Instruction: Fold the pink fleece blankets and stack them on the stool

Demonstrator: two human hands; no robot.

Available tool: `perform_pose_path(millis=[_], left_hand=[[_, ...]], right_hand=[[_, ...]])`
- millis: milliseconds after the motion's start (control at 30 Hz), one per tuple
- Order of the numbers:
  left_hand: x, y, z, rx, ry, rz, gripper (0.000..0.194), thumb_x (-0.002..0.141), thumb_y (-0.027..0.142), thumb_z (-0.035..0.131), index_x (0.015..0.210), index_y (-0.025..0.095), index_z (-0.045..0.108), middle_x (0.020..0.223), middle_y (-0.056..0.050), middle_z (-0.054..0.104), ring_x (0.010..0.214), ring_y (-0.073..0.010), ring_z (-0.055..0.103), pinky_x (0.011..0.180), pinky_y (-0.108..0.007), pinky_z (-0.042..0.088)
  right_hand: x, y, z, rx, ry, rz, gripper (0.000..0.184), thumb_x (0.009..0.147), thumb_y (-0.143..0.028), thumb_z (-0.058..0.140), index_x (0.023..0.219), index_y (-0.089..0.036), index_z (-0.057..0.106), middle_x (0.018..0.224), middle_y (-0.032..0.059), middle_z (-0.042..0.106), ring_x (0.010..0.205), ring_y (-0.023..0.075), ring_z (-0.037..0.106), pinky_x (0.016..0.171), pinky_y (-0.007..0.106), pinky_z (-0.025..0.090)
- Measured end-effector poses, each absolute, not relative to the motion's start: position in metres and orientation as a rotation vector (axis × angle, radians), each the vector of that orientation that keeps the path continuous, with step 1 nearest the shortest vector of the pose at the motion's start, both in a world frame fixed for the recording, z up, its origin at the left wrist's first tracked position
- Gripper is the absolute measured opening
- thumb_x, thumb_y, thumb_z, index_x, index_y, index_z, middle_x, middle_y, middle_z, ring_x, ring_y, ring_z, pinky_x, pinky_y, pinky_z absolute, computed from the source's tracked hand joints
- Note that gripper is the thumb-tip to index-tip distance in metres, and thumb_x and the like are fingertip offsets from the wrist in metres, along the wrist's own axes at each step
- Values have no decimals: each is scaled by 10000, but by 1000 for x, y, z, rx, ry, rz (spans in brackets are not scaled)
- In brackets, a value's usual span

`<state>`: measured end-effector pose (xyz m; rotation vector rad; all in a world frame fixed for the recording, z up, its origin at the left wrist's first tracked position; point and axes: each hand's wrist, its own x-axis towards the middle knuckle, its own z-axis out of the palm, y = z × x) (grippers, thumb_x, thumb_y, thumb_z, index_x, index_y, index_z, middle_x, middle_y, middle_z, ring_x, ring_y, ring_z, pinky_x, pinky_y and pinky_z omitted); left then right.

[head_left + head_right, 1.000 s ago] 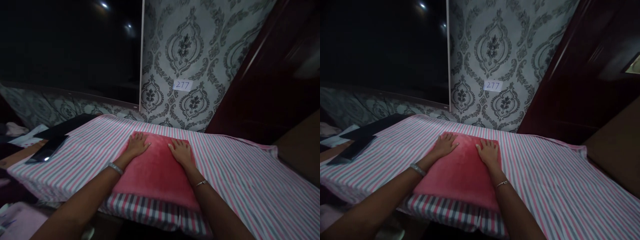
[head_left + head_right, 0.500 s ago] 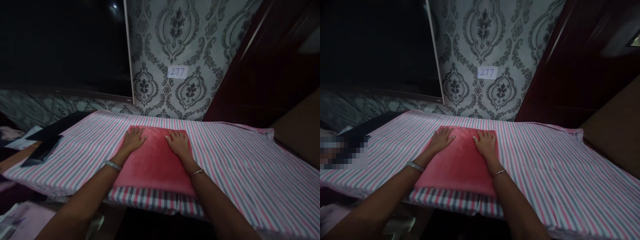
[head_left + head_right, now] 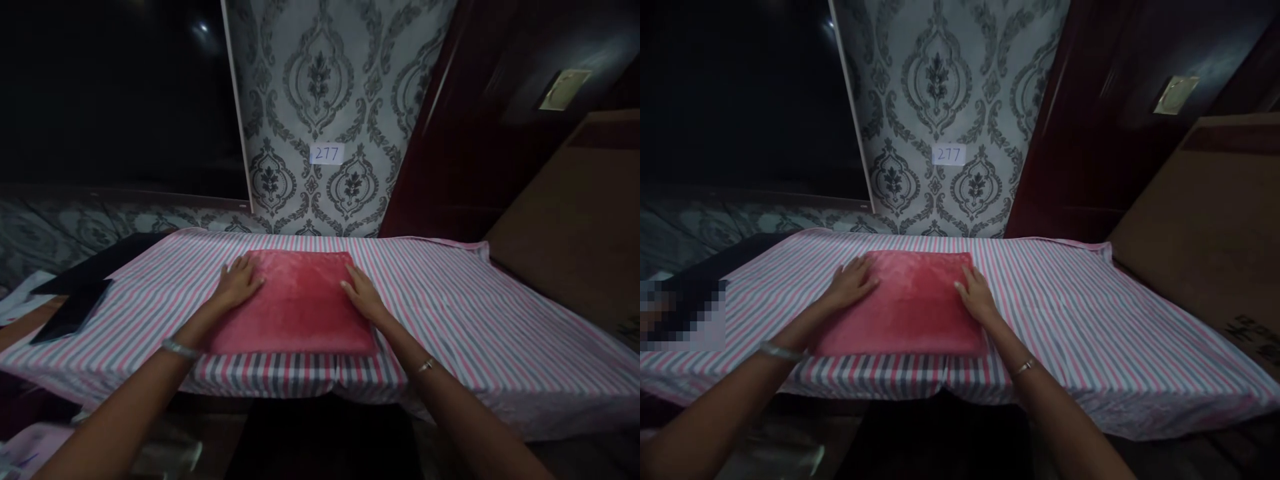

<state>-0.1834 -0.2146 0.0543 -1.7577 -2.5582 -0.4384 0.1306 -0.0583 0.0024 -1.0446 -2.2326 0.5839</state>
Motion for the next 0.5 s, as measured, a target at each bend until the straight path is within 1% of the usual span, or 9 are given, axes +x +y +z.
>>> perform_pose_path(millis=[33,100,167,200,233,300,367,433,500], left_hand=[[-190,-227,48,-1729,-2585,-509,706,914,469,529,1542,182,381,1651,-156,249,1531,-356,209,1222,-600,166],[-204,-249,33,-1586,-2695,-766,716,875,439,592,1506,136,439,1619,-184,319,1501,-347,296,1226,-523,237],[-218,-266,19,-1372,-2831,-1157,678,868,437,607,1460,125,501,1527,-189,473,1416,-334,448,1187,-458,344],[-223,-271,14,-1267,-2875,-1368,653,866,447,619,1430,129,535,1461,-185,548,1356,-330,519,1152,-441,398],[-227,-275,9,-1172,-2899,-1569,629,859,458,638,1395,136,569,1391,-180,608,1293,-325,577,1109,-429,449],[-229,-277,6,-1034,-2902,-1890,597,834,455,695,1335,141,613,1288,-176,674,1188,-312,649,1013,-400,527],[-226,-276,7,-950,-2901,-2081,604,804,431,751,1318,144,615,1239,-173,698,1094,-291,695,906,-363,579],[-219,-273,12,-884,-2922,-2215,643,780,426,786,1325,140,598,1185,-169,720,987,-270,729,808,-337,604],[-212,-272,18,-868,-2928,-2362,658,760,438,805,1302,123,605,1114,-167,740,918,-274,742,771,-353,616]], right_hand=[[143,-60,-6,-1056,-2145,688,646,943,-462,474,1511,-156,447,1550,144,444,1458,298,365,1190,468,303],[162,-62,-21,-1140,-1959,913,667,922,-479,470,1502,-148,459,1477,149,529,1360,294,498,1141,454,380],[172,-64,-31,-1219,-1794,1095,695,910,-507,472,1501,-141,460,1387,155,603,1252,290,591,1077,442,445],[173,-65,-34,-1236,-1730,1155,708,906,-525,476,1500,-140,461,1350,155,628,1217,290,615,1056,438,461],[173,-65,-36,-1235,-1683,1192,719,900,-543,487,1497,-142,467,1329,154,642,1204,290,622,1049,435,464],[170,-65,-38,-1203,-1626,1238,740,879,-581,533,1486,-160,488,1337,146,642,1228,291,608,1068,430,447],[166,-64,-37,-1184,-1596,1286,758,847,-606,591,1473,-186,509,1357,135,635,1262,296,587,1095,433,423],[162,-63,-37,-1178,-1570,1343,783,819,-618,636,1468,-198,516,1365,133,631,1269,307,584,1096,443,427],[159,-62,-37,-1138,-1548,1389,804,806,-626,655,1468,-193,513,1362,144,631,1251,320,598,1072,454,456]])
